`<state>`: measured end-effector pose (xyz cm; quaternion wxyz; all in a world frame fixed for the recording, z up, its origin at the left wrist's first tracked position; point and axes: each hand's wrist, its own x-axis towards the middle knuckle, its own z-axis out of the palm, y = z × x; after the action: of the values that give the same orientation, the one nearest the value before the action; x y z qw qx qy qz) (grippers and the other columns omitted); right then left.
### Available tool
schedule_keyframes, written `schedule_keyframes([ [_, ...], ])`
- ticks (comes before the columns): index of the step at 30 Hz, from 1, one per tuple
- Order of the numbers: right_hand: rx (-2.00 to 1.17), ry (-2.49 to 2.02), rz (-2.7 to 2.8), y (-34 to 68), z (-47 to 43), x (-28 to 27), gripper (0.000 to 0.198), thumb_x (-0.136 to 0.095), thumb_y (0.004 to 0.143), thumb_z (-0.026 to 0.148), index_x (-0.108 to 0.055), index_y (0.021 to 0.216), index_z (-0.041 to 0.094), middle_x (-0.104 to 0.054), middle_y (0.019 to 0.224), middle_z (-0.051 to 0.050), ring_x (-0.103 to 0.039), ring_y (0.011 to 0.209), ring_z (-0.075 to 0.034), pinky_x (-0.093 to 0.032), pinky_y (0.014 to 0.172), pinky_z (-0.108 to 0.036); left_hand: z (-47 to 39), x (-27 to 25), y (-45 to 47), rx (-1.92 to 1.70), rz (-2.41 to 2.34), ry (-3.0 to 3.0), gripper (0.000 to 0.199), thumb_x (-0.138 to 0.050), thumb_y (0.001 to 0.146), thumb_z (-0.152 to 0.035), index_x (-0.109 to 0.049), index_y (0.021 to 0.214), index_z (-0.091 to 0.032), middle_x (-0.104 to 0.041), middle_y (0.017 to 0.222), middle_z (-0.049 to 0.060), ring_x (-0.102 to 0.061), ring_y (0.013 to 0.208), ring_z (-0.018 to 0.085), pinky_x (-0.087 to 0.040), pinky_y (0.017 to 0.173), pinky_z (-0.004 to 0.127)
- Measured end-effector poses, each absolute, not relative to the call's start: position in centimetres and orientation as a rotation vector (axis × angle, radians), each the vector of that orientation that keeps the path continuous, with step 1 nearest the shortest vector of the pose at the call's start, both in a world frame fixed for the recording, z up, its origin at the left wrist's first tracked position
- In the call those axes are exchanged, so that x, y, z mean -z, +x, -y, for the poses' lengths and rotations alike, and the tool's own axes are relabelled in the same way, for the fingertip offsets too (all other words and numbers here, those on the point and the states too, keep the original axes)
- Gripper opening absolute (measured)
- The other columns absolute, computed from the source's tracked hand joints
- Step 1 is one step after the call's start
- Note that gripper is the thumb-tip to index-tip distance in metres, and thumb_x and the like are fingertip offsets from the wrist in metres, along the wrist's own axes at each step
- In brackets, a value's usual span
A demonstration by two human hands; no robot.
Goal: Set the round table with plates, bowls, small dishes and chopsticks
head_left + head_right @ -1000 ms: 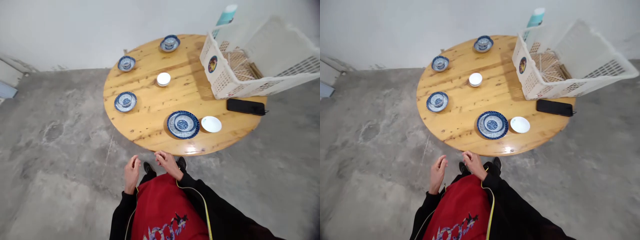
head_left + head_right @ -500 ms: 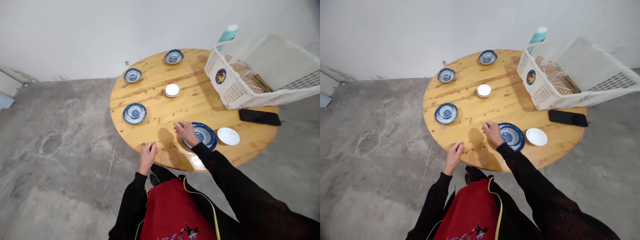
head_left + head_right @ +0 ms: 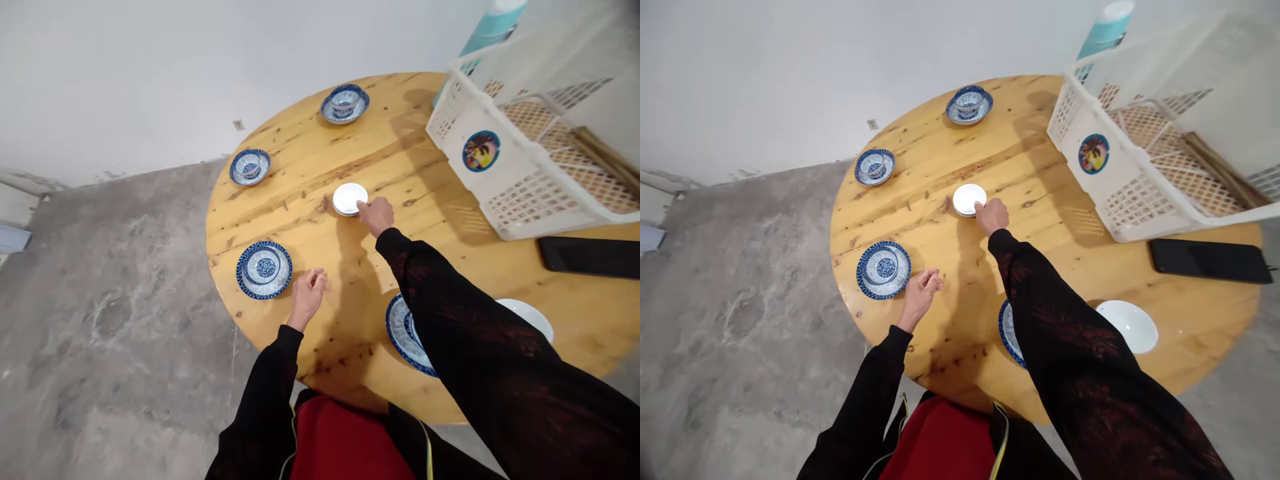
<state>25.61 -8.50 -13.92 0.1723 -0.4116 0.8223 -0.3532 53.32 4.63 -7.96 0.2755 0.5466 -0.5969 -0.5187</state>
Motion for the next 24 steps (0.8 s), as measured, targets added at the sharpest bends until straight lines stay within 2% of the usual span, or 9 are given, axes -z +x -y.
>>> schedule_keyframes([
  [3, 0.975, -0.950, -2.425, 25.6, 9.9, 14.4, 0.023, -0.064, 0.080, 0.038, -0.070, 0.083, 0.016, -0.066, 0.081, -0.023, -0.062, 0.105, -0.045, -0.048, 0.096, -0.064, -3.1, 8.3, 52.5, 1.438, 1.587, 1.475, 0.021, -0.055, 0.091, -0.028, -0.072, 0.098, -0.017, -0.073, 0.077, 0.004, -0.071, 0.071, 0.018, -0.055, 0.071, 0.028],
  [6, 0.997, -0.956, -2.459, 25.6, 10.5, 14.6, 0.020, -0.063, 0.077, 0.031, -0.071, 0.087, 0.015, -0.067, 0.090, -0.025, -0.060, 0.109, -0.046, -0.046, 0.097, -0.065, -1.0, 8.6, 51.3, 1.454, 1.605, 1.476, 0.020, -0.056, 0.091, -0.026, -0.072, 0.097, -0.017, -0.074, 0.080, 0.005, -0.072, 0.072, 0.018, -0.053, 0.070, 0.027],
  [13, 0.904, -0.963, -2.587, 25.9, 10.4, 13.6, 0.032, -0.058, 0.076, 0.025, -0.072, 0.101, 0.010, -0.069, 0.103, -0.028, -0.061, 0.110, -0.045, -0.044, 0.102, -0.063, 4.3, 8.9, 47.9, 1.410, 1.790, 1.460, 0.021, -0.052, 0.092, -0.022, -0.072, 0.093, -0.016, -0.074, 0.077, 0.004, -0.070, 0.075, 0.018, -0.050, 0.071, 0.026],
  [18, 0.738, -0.974, -2.662, 26.7, 9.6, 12.4, 0.033, -0.056, 0.078, 0.021, -0.072, 0.105, 0.009, -0.070, 0.107, -0.025, -0.063, 0.111, -0.043, -0.049, 0.100, -0.057, 9.3, 7.5, 44.2, 1.190, 1.952, 1.622, 0.026, -0.052, 0.097, -0.024, -0.069, 0.116, -0.017, -0.078, 0.096, 0.007, -0.072, 0.096, 0.020, -0.050, 0.089, 0.029],
  [21, 0.704, -0.997, -2.669, 27.0, 9.3, 12.1, 0.029, -0.057, 0.080, 0.021, -0.072, 0.102, 0.009, -0.071, 0.105, -0.025, -0.064, 0.110, -0.043, -0.051, 0.098, -0.057, 12.1, 7.0, 42.0, 1.063, 2.066, 1.585, 0.026, -0.053, 0.098, -0.024, -0.069, 0.117, -0.017, -0.076, 0.111, 0.012, -0.069, 0.110, 0.025, -0.049, 0.096, 0.034],
  [24, 0.727, -0.985, -2.670, 26.7, 9.0, 11.9, 0.024, -0.058, 0.079, 0.021, -0.070, 0.098, 0.011, -0.071, 0.101, -0.023, -0.065, 0.108, -0.043, -0.051, 0.098, -0.059, 13.5, 6.8, 41.1, 1.036, 2.137, 1.547, 0.028, -0.056, 0.097, -0.024, -0.067, 0.123, -0.019, -0.076, 0.114, 0.012, -0.069, 0.114, 0.028, -0.050, 0.099, 0.038],
])
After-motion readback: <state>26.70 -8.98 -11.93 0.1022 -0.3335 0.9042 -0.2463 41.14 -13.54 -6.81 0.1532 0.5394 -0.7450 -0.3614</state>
